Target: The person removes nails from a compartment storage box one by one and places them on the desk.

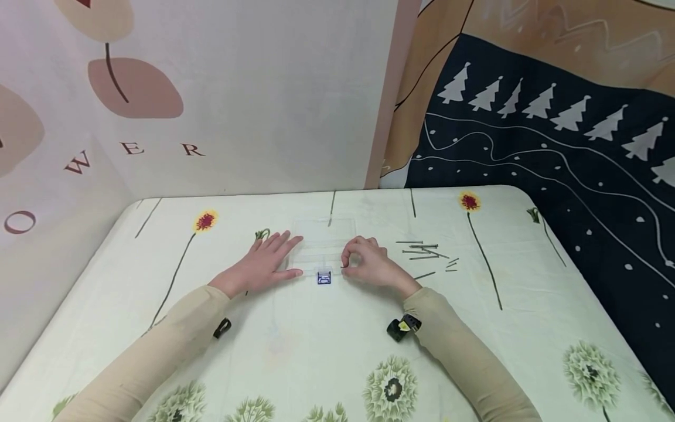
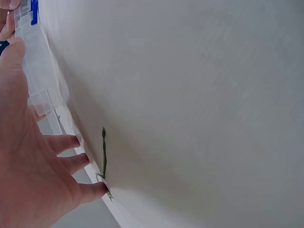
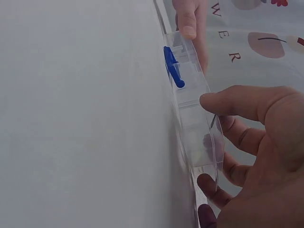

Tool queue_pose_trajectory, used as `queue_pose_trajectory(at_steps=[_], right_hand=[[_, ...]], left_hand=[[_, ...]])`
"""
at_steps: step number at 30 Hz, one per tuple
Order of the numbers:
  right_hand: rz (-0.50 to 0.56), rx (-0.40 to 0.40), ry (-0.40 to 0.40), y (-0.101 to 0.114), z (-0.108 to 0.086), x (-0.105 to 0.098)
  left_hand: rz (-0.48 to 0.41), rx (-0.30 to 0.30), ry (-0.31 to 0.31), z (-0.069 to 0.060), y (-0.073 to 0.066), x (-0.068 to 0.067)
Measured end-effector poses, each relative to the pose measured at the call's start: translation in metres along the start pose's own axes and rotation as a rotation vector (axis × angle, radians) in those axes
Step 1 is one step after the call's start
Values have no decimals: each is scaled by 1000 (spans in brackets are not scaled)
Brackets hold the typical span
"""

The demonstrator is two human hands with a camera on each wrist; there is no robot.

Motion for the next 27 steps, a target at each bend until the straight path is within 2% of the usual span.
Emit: queue_pose_trajectory(at_steps=[6, 11, 18, 22, 27], right_hand=[[22, 9, -62, -1, -3, -7], [66, 11, -105, -3, -5, -15], [53, -41, -90, -3, -6, -23], [91, -9, -70, -9, -10, -25], [120, 13, -119, -13, -17, -32]], left_hand=[[-4, 9, -12, 0, -3, -2], [3, -6, -2, 0, -2, -1], [20, -13, 2, 0, 0, -1], [33, -9, -3, 1, -1, 0], [48, -21, -1, 0, -2, -2]])
Point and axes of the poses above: each hand's wrist, its own z-axis towards the middle knuckle, its own x-axis out of the palm, y = z × x, the point moved 8 cm from there along z, towards the middle knuckle, and after that the axes turned 12 degrees about y, right-handed, at the moved point
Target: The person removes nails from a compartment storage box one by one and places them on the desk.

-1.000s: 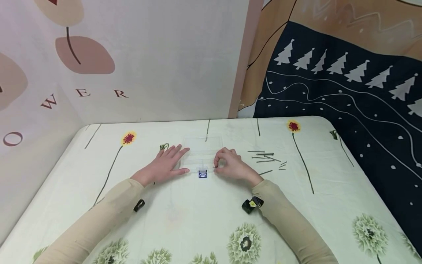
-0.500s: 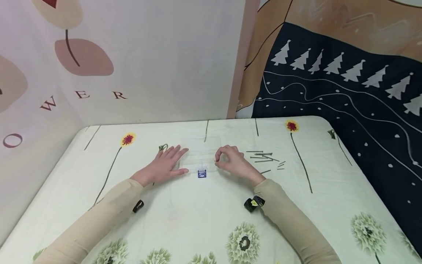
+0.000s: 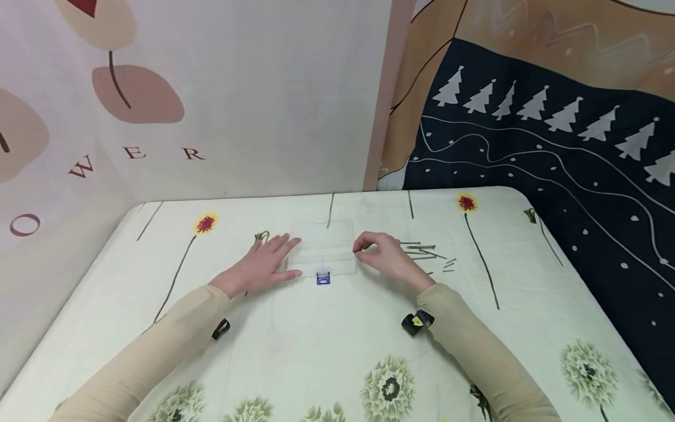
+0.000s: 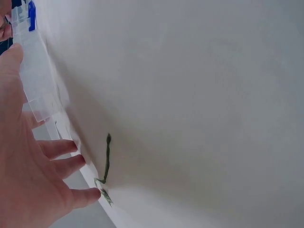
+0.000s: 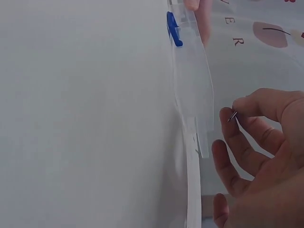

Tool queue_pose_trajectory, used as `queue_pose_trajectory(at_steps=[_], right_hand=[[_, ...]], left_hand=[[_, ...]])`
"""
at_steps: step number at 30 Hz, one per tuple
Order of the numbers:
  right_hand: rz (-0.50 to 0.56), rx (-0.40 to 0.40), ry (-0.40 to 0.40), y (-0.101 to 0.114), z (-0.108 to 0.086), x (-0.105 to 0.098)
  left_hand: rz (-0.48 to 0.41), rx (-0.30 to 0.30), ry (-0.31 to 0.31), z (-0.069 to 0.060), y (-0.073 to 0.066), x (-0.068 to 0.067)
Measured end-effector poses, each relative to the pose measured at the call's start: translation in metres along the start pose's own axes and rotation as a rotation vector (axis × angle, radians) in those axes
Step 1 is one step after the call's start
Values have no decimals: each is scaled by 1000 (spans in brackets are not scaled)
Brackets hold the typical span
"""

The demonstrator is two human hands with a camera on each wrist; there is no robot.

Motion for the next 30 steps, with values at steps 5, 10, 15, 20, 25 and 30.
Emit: queue_pose_trajectory(at_steps=[5, 10, 15, 20, 25, 30], right_hand=[[-30, 20, -26, -8, -8, -9], [-49, 43, -20, -20, -18, -16], [-51, 47, -9, -26, -30, -23], [-35, 41, 11, -34, -42, -30], [-68, 53, 25, -43, -57, -38], [-130, 72, 19, -50, -72, -49]], left_hand=[[-1, -2, 2, -1, 0, -1], [-7, 4, -3, -1, -1, 0], [-5, 8, -9, -1, -2, -1], [-9, 16, -15, -1, -2, -2], [-6, 16, -18, -1, -2, -2], [-10, 25, -32, -1, -1, -2]])
Point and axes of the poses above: each hand's wrist, its own z-axis towards the middle knuckle, its own x-axis out of the palm, y = z × x, the point moved 8 cm from there along z, towards the middle knuckle, and after that the axes turned 12 degrees about y, right-handed, at the moved point
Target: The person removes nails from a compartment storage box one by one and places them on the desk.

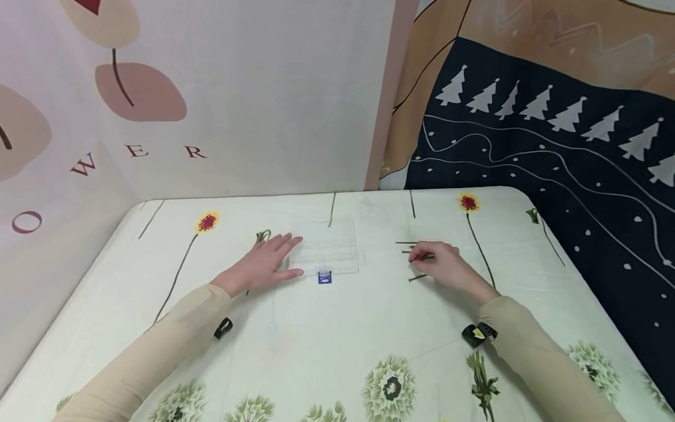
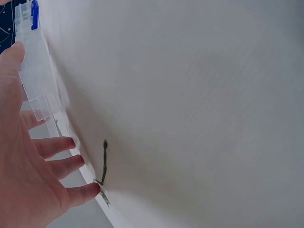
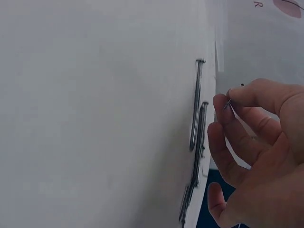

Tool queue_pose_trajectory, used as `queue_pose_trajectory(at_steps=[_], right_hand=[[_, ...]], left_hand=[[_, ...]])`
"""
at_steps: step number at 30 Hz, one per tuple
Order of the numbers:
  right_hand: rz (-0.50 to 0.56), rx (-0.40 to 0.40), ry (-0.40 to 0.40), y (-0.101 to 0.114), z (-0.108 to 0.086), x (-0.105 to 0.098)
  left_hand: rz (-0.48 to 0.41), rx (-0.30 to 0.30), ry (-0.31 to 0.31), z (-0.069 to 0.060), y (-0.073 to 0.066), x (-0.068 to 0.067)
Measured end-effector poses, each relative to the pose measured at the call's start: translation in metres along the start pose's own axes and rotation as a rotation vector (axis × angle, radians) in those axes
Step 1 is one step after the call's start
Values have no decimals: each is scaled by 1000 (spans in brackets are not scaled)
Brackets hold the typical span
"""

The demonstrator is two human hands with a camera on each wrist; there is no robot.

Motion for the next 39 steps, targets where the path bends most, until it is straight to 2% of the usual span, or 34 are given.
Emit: queue_pose_trajectory(at_steps=[8, 20, 25, 39], right_hand=[[-77, 17, -4, -13, -16, -9], [-86, 61, -28, -29, -33, -23], [-103, 102, -39, -35, -36, -29], [-125, 132, -48, -45, -39, -36]], left_hand=[[-6, -10, 6, 1, 1, 2], [-14, -5, 7, 0, -1, 2], [-17, -3, 6, 0, -1, 1], [-26, -1, 15, 0, 1, 1]])
Point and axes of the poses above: each hand's wrist, its own z-axis towards the middle knuckle, its own x-axis out of the palm, y = z × x, the point moved 8 cm from there along z, towards the middle knuckle, and after that the axes turned 12 degrees about y, right-handed, at the moved point
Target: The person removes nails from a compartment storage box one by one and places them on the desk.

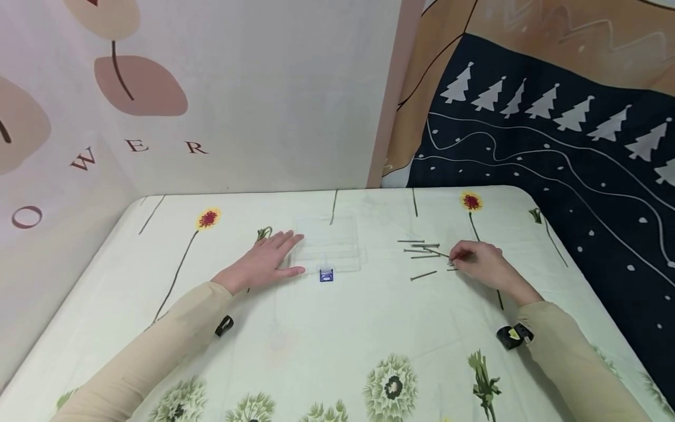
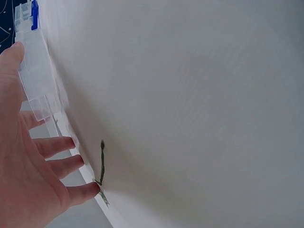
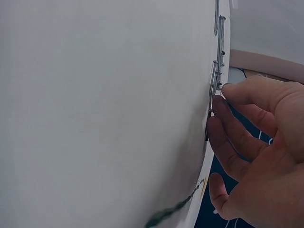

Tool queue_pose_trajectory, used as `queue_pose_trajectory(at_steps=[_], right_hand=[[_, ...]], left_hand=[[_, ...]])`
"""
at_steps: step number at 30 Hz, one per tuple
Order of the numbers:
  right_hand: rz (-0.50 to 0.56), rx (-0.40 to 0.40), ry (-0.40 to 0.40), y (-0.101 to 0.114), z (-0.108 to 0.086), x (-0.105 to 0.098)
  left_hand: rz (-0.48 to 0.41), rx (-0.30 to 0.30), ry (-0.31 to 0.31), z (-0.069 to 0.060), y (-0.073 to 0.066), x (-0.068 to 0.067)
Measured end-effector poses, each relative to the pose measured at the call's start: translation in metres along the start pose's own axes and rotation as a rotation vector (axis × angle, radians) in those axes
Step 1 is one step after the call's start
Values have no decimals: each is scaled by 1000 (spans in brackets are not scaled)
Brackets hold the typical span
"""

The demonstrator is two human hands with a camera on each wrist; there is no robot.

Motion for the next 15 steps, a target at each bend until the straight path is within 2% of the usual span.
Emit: queue_pose_trajectory(at_steps=[5, 10, 15], right_hand=[[-17, 12, 6, 2, -1, -1], [-47, 16, -22, 2, -7, -8], [-67, 14, -33, -4, -13, -15]], left_hand=[[-7, -6, 4, 0, -1, 1], [-5, -5, 9, -3, -1, 3], [-10, 22, -7, -7, -2, 4]])
Point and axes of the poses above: each hand's wrist, its own z-axis towards the middle knuckle, its own x-axis out of the palm, y = z × x, the point moved 8 cm from there along z, towards the middle knuckle, and after that the axes turned 12 degrees about y, right-handed, at the moved point
